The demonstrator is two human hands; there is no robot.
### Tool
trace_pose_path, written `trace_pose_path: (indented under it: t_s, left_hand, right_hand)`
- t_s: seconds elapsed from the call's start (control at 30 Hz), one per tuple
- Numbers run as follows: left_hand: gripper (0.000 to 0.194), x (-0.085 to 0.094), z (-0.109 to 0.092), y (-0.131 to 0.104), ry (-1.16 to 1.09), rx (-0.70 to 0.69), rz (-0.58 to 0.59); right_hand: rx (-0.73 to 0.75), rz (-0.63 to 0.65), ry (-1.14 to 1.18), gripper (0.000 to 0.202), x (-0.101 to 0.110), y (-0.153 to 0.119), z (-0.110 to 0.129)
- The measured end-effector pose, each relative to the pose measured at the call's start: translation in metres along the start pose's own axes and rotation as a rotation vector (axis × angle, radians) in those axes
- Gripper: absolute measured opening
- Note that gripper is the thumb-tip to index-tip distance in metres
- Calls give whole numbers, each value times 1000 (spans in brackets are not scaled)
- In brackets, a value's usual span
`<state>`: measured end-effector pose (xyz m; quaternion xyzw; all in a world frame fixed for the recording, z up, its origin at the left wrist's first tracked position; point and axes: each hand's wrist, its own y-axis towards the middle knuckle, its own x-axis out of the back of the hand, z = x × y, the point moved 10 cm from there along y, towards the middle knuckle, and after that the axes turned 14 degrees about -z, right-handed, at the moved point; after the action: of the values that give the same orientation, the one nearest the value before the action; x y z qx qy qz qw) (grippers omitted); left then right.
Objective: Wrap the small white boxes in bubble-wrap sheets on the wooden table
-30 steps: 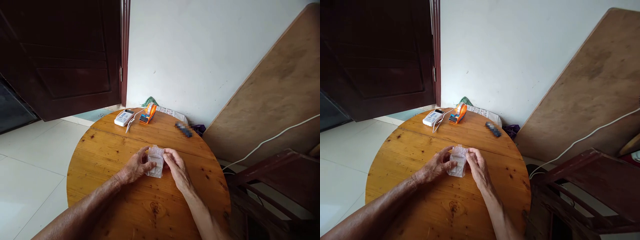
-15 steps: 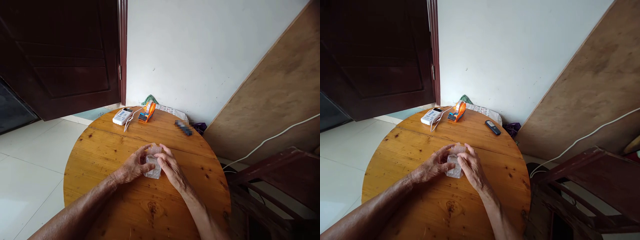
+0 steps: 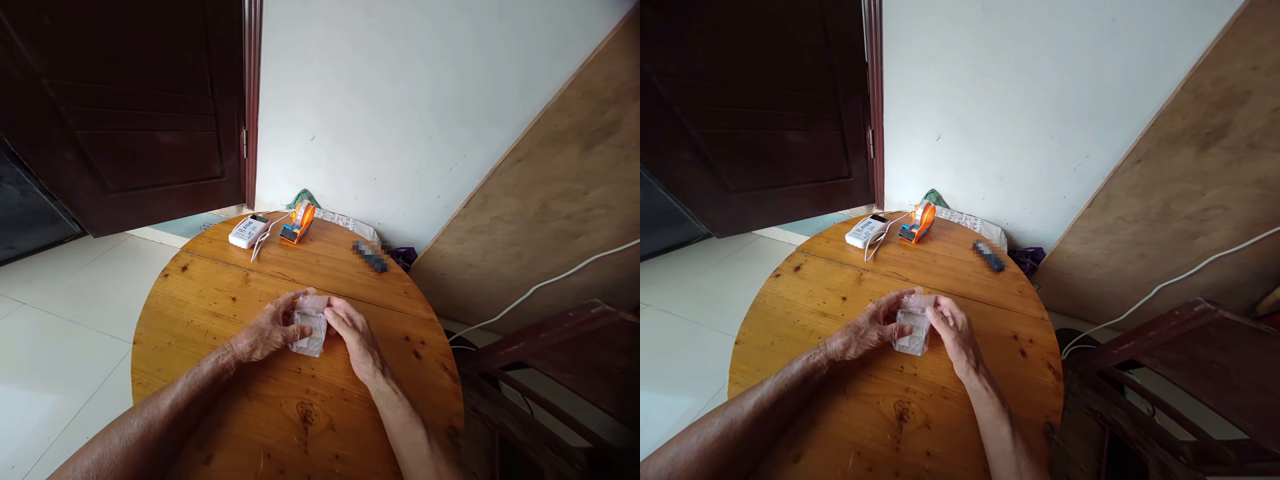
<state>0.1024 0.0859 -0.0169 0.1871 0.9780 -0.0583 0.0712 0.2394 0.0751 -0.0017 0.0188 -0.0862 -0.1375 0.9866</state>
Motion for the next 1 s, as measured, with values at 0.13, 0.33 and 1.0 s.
trace_pose_path:
  t_s: [0.13, 0.33, 1.0]
  left_hand:
    - [90, 3, -1, 0, 49, -6, -29]
    - [89, 8, -3, 1, 165, -61, -71]
    - [25, 5, -38, -15, 713, -445, -221]
  right_hand:
    - [26, 73, -34, 39, -11, -5, 5]
    - [33, 162, -141, 47, -18, -12, 5]
    - [96, 27, -250, 53, -15, 8, 2]
